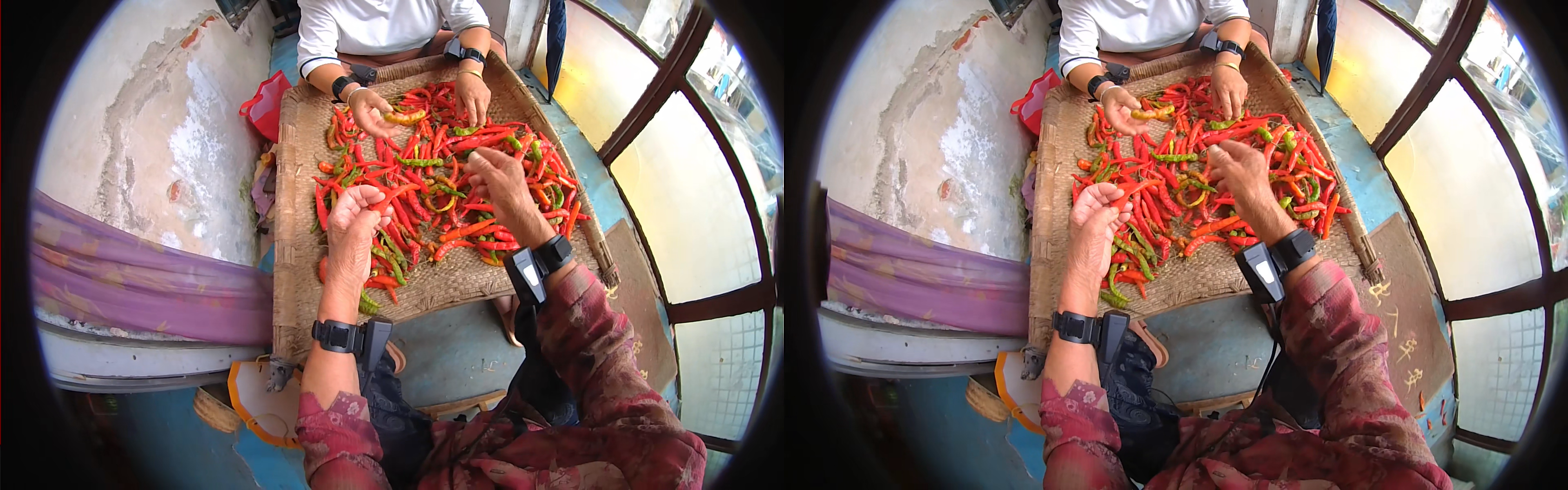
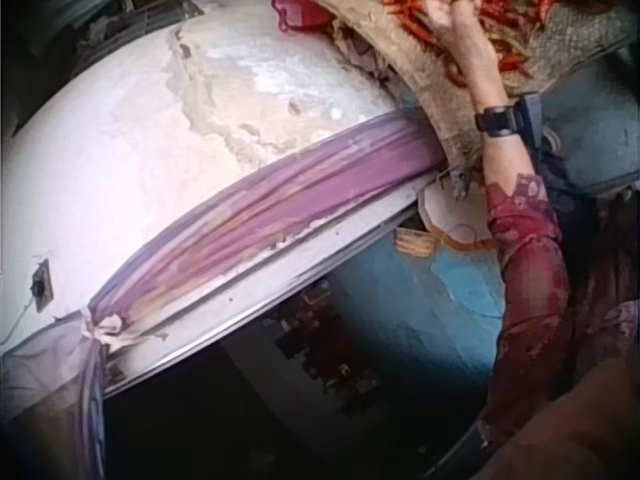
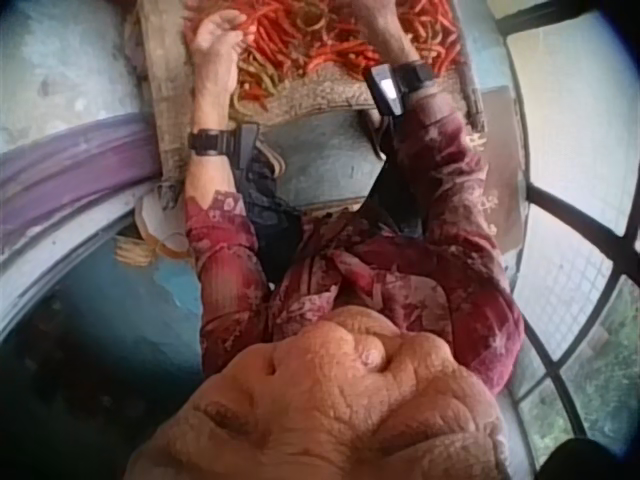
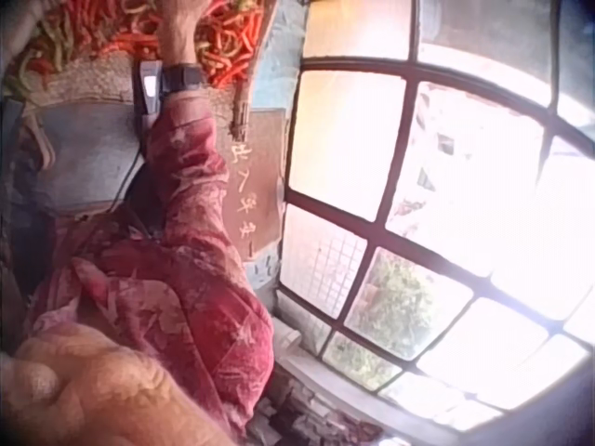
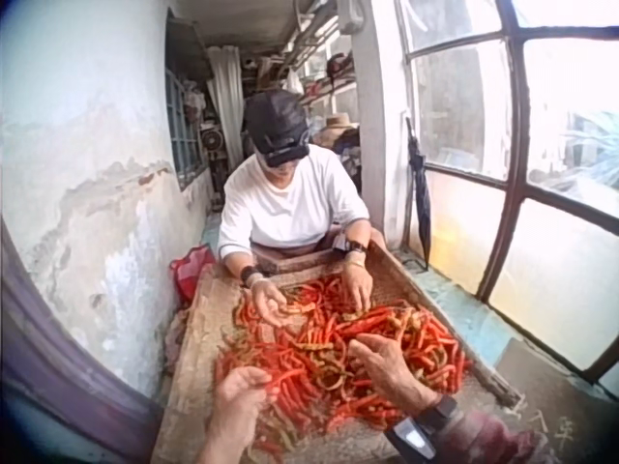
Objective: Two people sort through a pile of red and green chili peppers on a woven tray, plucking the stems off each one by hand and dropping them back onto the pile.
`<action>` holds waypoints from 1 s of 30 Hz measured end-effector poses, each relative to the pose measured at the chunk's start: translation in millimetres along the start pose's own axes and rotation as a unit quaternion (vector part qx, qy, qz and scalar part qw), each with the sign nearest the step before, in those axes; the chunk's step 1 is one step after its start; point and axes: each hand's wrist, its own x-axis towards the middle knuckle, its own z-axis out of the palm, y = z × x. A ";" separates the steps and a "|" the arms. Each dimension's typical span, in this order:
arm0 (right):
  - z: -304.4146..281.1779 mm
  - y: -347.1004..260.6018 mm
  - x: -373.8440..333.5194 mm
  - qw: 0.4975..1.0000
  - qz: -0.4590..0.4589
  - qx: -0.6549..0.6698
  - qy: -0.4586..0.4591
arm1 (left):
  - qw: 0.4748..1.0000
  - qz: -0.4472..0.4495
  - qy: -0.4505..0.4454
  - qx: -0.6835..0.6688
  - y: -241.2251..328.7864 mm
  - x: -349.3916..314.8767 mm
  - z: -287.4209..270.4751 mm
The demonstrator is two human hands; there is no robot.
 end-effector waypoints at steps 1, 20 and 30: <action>7.5 0.3 -5.1 0.999 0.019 -0.024 -0.040 | 1.000 0.000 0.001 0.001 1.3 -0.9 0.8; -12.7 -1.0 5.5 0.984 0.079 0.154 0.027 | 0.999 0.016 0.006 -0.035 -13.0 4.8 22.5; 8.0 10.3 -12.5 0.992 0.094 0.003 -0.082 | 0.982 -0.072 -0.160 -0.069 -26.9 8.4 59.3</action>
